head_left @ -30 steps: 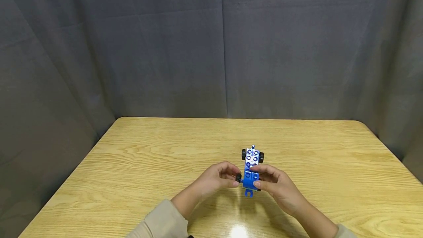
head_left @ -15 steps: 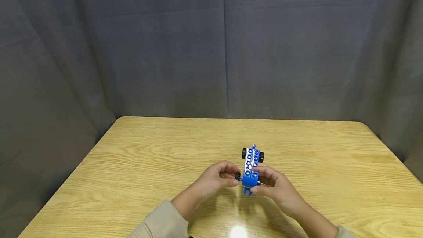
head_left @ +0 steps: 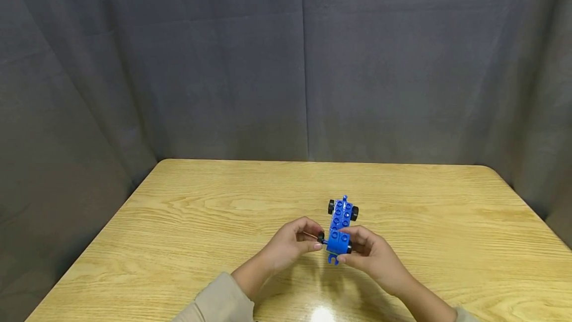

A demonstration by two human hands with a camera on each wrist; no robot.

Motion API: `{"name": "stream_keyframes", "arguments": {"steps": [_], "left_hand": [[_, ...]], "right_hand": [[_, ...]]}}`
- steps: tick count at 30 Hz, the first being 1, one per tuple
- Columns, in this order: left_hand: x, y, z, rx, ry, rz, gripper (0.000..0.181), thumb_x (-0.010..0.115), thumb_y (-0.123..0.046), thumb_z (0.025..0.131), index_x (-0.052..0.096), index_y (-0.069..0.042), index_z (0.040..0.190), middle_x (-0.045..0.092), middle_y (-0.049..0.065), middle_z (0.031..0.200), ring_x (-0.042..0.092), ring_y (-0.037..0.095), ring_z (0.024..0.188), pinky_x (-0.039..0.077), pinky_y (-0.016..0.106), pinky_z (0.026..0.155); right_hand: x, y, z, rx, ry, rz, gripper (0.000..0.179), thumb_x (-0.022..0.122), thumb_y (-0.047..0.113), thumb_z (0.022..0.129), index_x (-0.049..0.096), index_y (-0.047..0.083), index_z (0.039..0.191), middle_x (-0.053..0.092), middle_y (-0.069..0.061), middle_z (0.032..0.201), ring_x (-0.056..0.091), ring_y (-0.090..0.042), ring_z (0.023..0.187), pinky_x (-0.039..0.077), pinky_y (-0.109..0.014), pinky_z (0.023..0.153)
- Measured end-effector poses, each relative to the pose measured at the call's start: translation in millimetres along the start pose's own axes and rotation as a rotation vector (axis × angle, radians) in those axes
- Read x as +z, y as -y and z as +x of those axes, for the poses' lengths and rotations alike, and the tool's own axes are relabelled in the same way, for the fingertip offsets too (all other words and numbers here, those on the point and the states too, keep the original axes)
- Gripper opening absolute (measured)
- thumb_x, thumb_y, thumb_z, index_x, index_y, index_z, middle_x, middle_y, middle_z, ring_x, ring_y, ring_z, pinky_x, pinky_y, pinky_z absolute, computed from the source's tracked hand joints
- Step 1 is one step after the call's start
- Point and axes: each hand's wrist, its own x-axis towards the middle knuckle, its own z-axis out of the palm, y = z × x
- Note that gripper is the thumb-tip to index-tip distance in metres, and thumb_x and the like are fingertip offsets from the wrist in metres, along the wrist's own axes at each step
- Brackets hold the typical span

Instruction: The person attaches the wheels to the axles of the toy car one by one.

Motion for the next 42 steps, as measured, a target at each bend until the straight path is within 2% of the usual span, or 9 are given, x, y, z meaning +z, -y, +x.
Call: {"name": "stream_keyframes", "arguments": {"steps": [6, 10, 15, 18, 20, 26, 30, 39, 42], "left_hand": [[0.6, -0.7, -1.5, 0.017, 0.008, 0.027, 0.019, 0.059, -0.007, 0.080, 0.055, -0.003, 0.099, 0.055, 0.004, 0.099, 0.052, 0.017, 0.089, 0.045, 0.028, 0.075], [1.6, -2.3, -2.8, 0.039, 0.011, 0.036, 0.015, 0.058, -0.002, 0.080, 0.055, 0.000, 0.095, 0.056, 0.008, 0.099, 0.053, 0.019, 0.090, 0.045, 0.025, 0.075], [4.9, -19.2, -11.1, 0.080, 0.007, 0.083, 0.011, 0.056, 0.003, 0.079, 0.055, 0.004, 0.090, 0.057, 0.015, 0.099, 0.055, 0.023, 0.090, 0.045, 0.022, 0.074], [6.7, -30.8, -17.2, 0.110, -0.005, 0.126, 0.009, 0.057, 0.003, 0.079, 0.055, 0.005, 0.088, 0.057, 0.016, 0.098, 0.055, 0.023, 0.088, 0.045, 0.021, 0.073], [7.5, -32.7, -18.3, 0.122, -0.018, 0.146, 0.008, 0.057, 0.003, 0.079, 0.055, 0.005, 0.086, 0.057, 0.016, 0.097, 0.056, 0.022, 0.087, 0.045, 0.020, 0.071], [7.6, -15.2, -10.6, 0.146, -0.029, 0.159, 0.009, 0.060, 0.002, 0.076, 0.056, 0.002, 0.084, 0.059, 0.013, 0.095, 0.057, 0.019, 0.083, 0.046, 0.020, 0.069], [7.7, -5.0, -8.8, 0.142, -0.028, 0.162, 0.008, 0.061, -0.003, 0.076, 0.056, -0.002, 0.083, 0.059, 0.011, 0.097, 0.056, 0.014, 0.082, 0.046, 0.019, 0.068], [9.9, -3.6, -9.0, 0.153, -0.034, 0.123, 0.008, 0.061, -0.005, 0.077, 0.055, -0.002, 0.081, 0.060, 0.006, 0.091, 0.055, 0.010, 0.077, 0.046, 0.021, 0.067], [9.3, -5.2, -7.6, 0.155, -0.033, 0.104, 0.008, 0.061, -0.004, 0.077, 0.055, -0.001, 0.082, 0.060, 0.007, 0.090, 0.056, 0.011, 0.077, 0.047, 0.022, 0.066]], "right_hand": [[1.1, 0.9, -1.6, 0.032, -0.008, 0.022, 0.050, 0.065, 0.005, 0.075, 0.039, -0.012, 0.115, 0.053, -0.025, 0.103, 0.057, -0.015, 0.088, 0.047, -0.028, 0.072], [3.6, 0.9, -3.3, -0.008, -0.016, -0.026, 0.045, 0.064, 0.004, 0.076, 0.041, -0.012, 0.111, 0.054, -0.025, 0.101, 0.057, -0.014, 0.087, 0.047, -0.027, 0.072], [5.5, 0.5, -5.6, -0.073, -0.038, -0.141, 0.039, 0.062, 0.003, 0.076, 0.043, -0.009, 0.108, 0.057, -0.021, 0.098, 0.057, -0.014, 0.085, 0.047, -0.026, 0.070], [5.9, 0.1, -6.4, -0.106, -0.039, -0.173, 0.036, 0.061, 0.002, 0.077, 0.043, -0.007, 0.107, 0.057, -0.021, 0.100, 0.057, -0.014, 0.086, 0.047, -0.027, 0.069], [6.4, -0.5, -6.5, -0.123, -0.037, -0.174, 0.035, 0.060, 0.000, 0.077, 0.042, -0.007, 0.106, 0.056, -0.023, 0.102, 0.057, -0.013, 0.087, 0.048, -0.026, 0.069], [8.2, -2.8, -8.5, -0.154, -0.049, -0.190, 0.035, 0.059, -0.003, 0.076, 0.040, -0.007, 0.106, 0.055, -0.025, 0.102, 0.056, -0.010, 0.087, 0.048, -0.026, 0.069], [8.5, -4.2, -10.0, -0.165, -0.039, -0.209, 0.035, 0.059, -0.002, 0.077, 0.040, -0.007, 0.106, 0.056, -0.024, 0.101, 0.057, -0.012, 0.086, 0.048, -0.026, 0.067], [10.1, -0.5, -7.7, -0.238, -0.030, -0.244, 0.034, 0.060, -0.004, 0.075, 0.042, -0.005, 0.105, 0.057, -0.021, 0.098, 0.057, -0.013, 0.086, 0.049, -0.028, 0.068], [9.2, 2.6, -6.5, -0.211, -0.026, -0.241, 0.034, 0.060, -0.001, 0.076, 0.041, -0.005, 0.105, 0.057, -0.021, 0.099, 0.057, -0.014, 0.087, 0.048, -0.028, 0.070]]}}
